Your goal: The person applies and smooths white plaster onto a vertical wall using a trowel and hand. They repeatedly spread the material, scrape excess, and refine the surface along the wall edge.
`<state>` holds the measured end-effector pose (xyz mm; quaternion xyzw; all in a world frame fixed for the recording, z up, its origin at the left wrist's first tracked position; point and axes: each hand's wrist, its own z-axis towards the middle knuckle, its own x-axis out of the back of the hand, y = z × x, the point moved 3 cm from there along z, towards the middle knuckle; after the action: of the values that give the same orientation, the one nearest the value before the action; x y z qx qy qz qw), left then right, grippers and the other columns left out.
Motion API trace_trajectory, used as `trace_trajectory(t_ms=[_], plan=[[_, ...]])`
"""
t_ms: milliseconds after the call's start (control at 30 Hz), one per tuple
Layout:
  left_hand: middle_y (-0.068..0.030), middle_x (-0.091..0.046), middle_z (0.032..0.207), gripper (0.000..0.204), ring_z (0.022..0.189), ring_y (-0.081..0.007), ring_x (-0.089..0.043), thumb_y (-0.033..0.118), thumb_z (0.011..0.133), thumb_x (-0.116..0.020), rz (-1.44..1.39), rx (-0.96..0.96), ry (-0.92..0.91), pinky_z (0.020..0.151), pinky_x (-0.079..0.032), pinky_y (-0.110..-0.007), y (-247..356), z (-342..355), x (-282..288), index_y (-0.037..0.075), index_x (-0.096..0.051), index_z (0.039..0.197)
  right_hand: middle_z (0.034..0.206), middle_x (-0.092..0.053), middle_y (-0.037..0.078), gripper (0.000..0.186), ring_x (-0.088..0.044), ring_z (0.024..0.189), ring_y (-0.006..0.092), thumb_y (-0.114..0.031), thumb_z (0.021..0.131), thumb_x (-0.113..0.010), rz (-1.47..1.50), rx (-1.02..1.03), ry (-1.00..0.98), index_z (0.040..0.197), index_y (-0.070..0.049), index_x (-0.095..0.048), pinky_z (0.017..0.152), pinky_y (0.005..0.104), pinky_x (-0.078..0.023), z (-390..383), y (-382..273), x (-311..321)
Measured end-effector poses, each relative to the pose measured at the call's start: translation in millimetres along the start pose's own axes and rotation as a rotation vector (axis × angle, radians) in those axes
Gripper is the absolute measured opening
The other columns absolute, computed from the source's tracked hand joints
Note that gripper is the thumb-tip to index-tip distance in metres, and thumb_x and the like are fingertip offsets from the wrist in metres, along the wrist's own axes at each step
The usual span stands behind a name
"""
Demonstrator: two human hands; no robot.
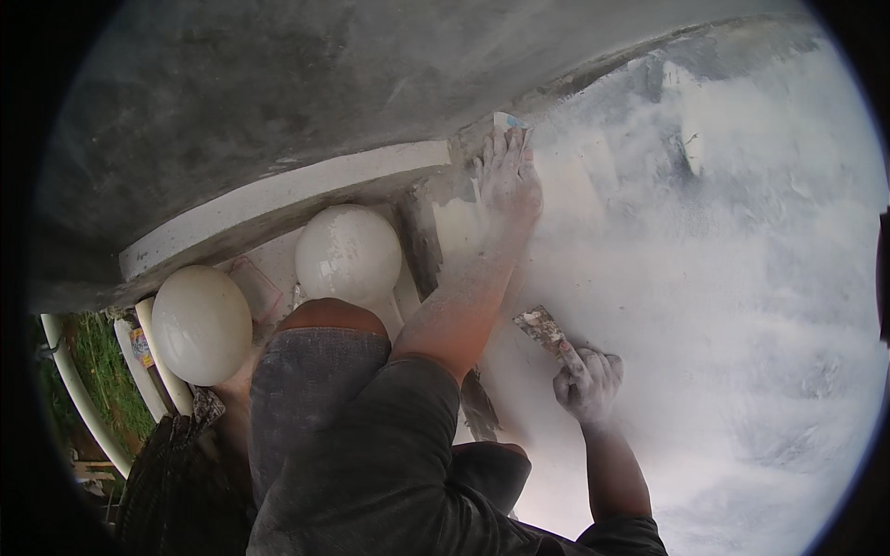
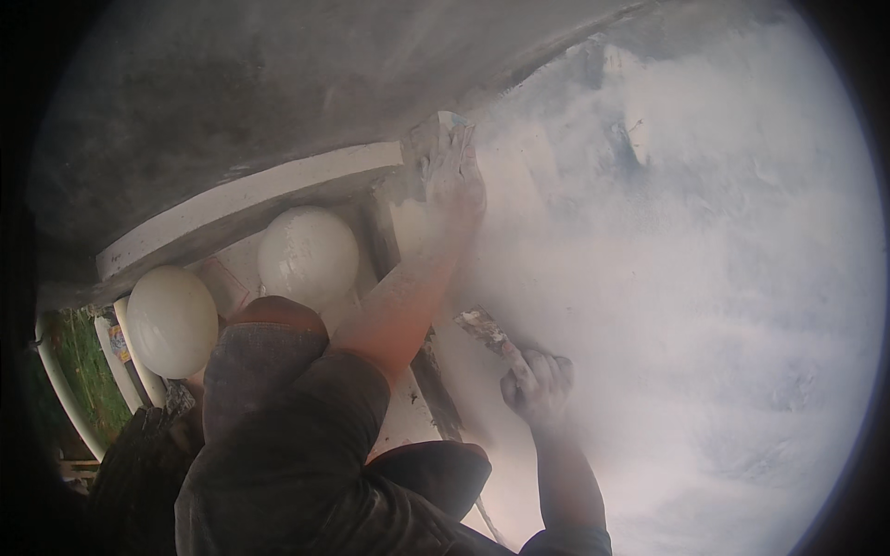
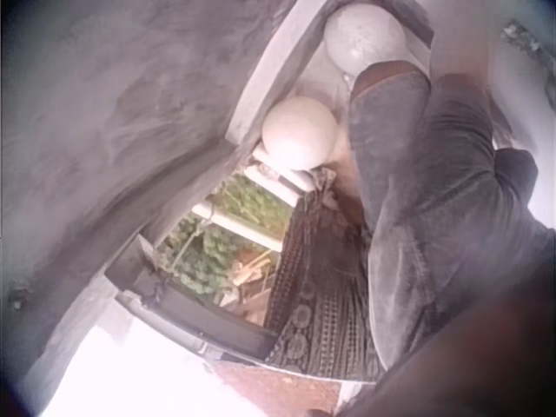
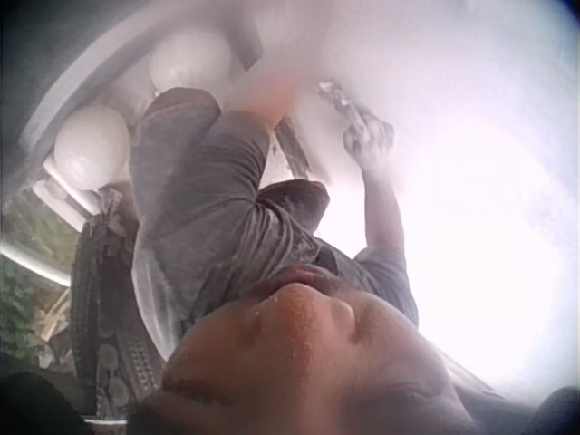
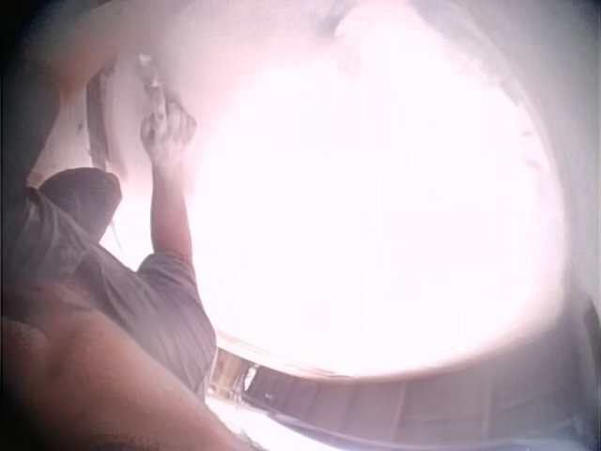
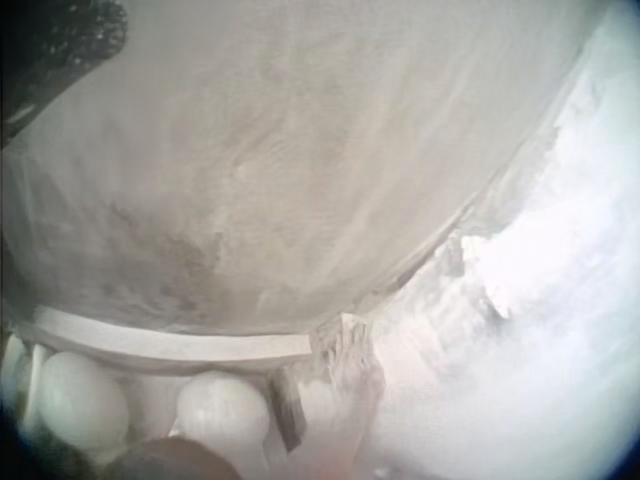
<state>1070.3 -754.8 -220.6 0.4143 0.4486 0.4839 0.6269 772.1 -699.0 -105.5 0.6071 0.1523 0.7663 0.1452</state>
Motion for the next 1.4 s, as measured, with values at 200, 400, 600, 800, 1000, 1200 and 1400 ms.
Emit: trace_trajectory(t_ms=[200, 400, 600, 800, 1000, 1200, 1400], plan=[[-0.0210, -0.043, 0.159, 0.048, 0.151, -0.0376, -0.033, 0.028, 0.108, -0.042, 0.084, 0.093, -0.022, 0.125, -0.020, -0.055, -15.3, -3.4, -0.2, 0.005, -0.051, 0.150, 0.088, -0.060, -0.003, 0.074, -0.061, 0.072, 0.0147, -0.003, 0.075, -0.064, -0.071, 0.016, -0.005, 0.146, -0.023, -0.053, 0.070, 0.0350, -0.040, -0.6, -0.8, -4.9], [-0.0243, -0.043, 0.158, 0.049, 0.152, -0.0377, -0.032, 0.029, 0.109, -0.041, 0.086, 0.243, 0.063, 0.125, -0.020, -0.057, -35.3, -1.3, 9.1, 0.005, -0.049, 0.152, 0.090, -0.060, -0.003, 0.074, -0.061, 0.073, 0.0155, -0.003, 0.075, -0.064, -0.033, 0.010, 0.021, 0.145, -0.023, -0.055, 0.072, 0.0358, -0.040, -4.3, -0.2, -6.8], [-0.0225, -0.044, 0.158, 0.051, 0.152, -0.0370, -0.031, 0.031, 0.111, -0.036, 0.052, 0.242, 0.019, 0.125, -0.018, -0.057, -28.8, -2.7, 13.1, 0.004, -0.048, 0.152, 0.091, -0.059, -0.002, 0.076, -0.062, 0.076, 0.0156, -0.004, 0.076, -0.062, -0.056, 0.023, -0.009, 0.148, -0.023, -0.053, 0.073, 0.0371, -0.043, -6.2, -0.9, -7.8], [-0.0238, -0.040, 0.160, 0.053, 0.152, -0.0380, -0.030, 0.031, 0.111, -0.033, 0.124, 0.056, -0.088, 0.125, -0.019, -0.054, 14.3, -18.7, 8.3, 0.002, -0.047, 0.153, 0.091, -0.060, -0.001, 0.073, -0.061, 0.074, 0.0157, -0.005, 0.076, -0.061, -0.086, 0.021, 0.013, 0.147, -0.023, -0.054, 0.072, 0.0365, -0.043, -7.4, -2.1, -9.0], [-0.0253, -0.037, 0.161, 0.052, 0.152, -0.0413, -0.030, 0.031, 0.110, -0.036, 0.040, 0.203, -0.094, 0.125, -0.019, -0.055, -12.5, -18.2, 21.4, 0.004, -0.048, 0.152, 0.090, -0.059, -0.001, 0.067, -0.060, 0.073, 0.0150, -0.006, 0.076, -0.061, -0.023, 0.072, 0.026, 0.140, -0.021, -0.060, 0.071, 0.0359, -0.042, -7.3, -1.7, -7.4], [-0.0233, -0.036, 0.162, 0.052, 0.154, -0.0416, -0.026, 0.032, 0.109, -0.039, -0.089, 0.263, -0.018, 0.125, -0.018, -0.056, -16.3, -32.5, 24.9, 0.005, -0.048, 0.152, 0.092, -0.061, -0.001, 0.063, -0.061, 0.074, 0.0152, -0.005, 0.074, -0.063, 0.031, 0.120, -0.074, 0.135, -0.021, -0.065, 0.071, 0.0374, -0.043, -10.7, -1.3, 3.2], [-0.0181, -0.035, 0.164, 0.052, 0.154, -0.0384, -0.027, 0.032, 0.110, -0.037, 0.164, -0.049, -0.261, 0.125, -0.020, -0.053, -3.4, -42.7, 8.3, 0.009, -0.045, 0.155, 0.094, -0.063, -0.002, 0.068, -0.063, 0.078, 0.0152, -0.007, 0.076, -0.065, -0.016, 0.103, -0.251, 0.142, -0.023, -0.058, 0.074, 0.0393, -0.044, -5.6, -5.3, -11.0]])
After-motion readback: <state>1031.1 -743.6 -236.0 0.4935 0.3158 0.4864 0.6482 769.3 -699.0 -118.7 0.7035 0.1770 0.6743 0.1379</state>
